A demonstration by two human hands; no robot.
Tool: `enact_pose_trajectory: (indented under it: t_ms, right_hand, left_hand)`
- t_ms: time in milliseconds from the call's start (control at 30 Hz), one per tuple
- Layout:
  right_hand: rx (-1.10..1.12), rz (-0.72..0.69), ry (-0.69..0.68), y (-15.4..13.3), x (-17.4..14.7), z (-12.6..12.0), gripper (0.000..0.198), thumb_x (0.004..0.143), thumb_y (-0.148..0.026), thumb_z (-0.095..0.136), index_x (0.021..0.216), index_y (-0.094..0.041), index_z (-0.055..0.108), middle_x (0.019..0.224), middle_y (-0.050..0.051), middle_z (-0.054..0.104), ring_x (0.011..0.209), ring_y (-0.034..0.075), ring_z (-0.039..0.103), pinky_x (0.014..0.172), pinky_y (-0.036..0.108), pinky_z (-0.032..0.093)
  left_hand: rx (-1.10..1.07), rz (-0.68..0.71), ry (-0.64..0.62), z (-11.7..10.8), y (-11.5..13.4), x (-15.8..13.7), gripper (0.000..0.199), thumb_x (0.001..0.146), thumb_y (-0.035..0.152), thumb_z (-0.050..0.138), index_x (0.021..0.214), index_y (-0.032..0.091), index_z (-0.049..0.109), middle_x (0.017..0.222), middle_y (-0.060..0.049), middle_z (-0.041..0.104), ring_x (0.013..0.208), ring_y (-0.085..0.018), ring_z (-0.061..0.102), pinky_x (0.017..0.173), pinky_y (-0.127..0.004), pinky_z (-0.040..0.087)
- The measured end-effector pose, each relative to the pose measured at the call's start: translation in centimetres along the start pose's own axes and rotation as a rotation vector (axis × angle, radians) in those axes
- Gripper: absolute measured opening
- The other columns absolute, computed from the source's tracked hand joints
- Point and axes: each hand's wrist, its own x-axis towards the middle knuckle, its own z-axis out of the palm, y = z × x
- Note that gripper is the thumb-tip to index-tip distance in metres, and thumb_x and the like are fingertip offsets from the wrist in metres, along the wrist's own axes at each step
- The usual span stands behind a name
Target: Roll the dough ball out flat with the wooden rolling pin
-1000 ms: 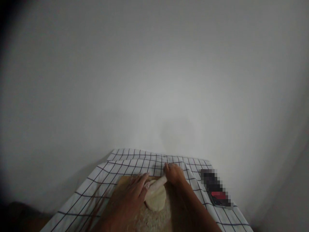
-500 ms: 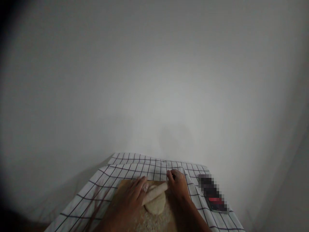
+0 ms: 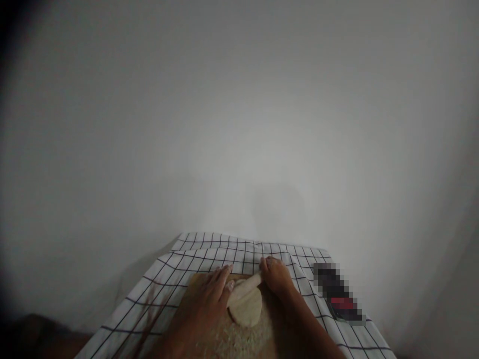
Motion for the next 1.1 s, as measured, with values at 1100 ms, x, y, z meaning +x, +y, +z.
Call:
enact_pose_trajectory:
  t_ms: [1100]
  right_hand:
    - [0.089, 0.09, 0.04, 1.1, -0.8, -1.2, 0.038, 0.101, -0.04, 0.044, 0.088, -0.019, 0.072, 0.081, 0.015, 0.072, 0.079, 0.026, 0.067, 0.091, 0.043, 0.047]
  left_hand:
    - [-0.582, -0.296, -0.202, -1.6, -2.0, 1.5, 0.046, 0.106, 0.044, 0.032, 0.13, 0.025, 0.066, 0.134, -0.008, 0.07, 0.127, -0.026, 0.064, 0.108, -0.047, 0.049]
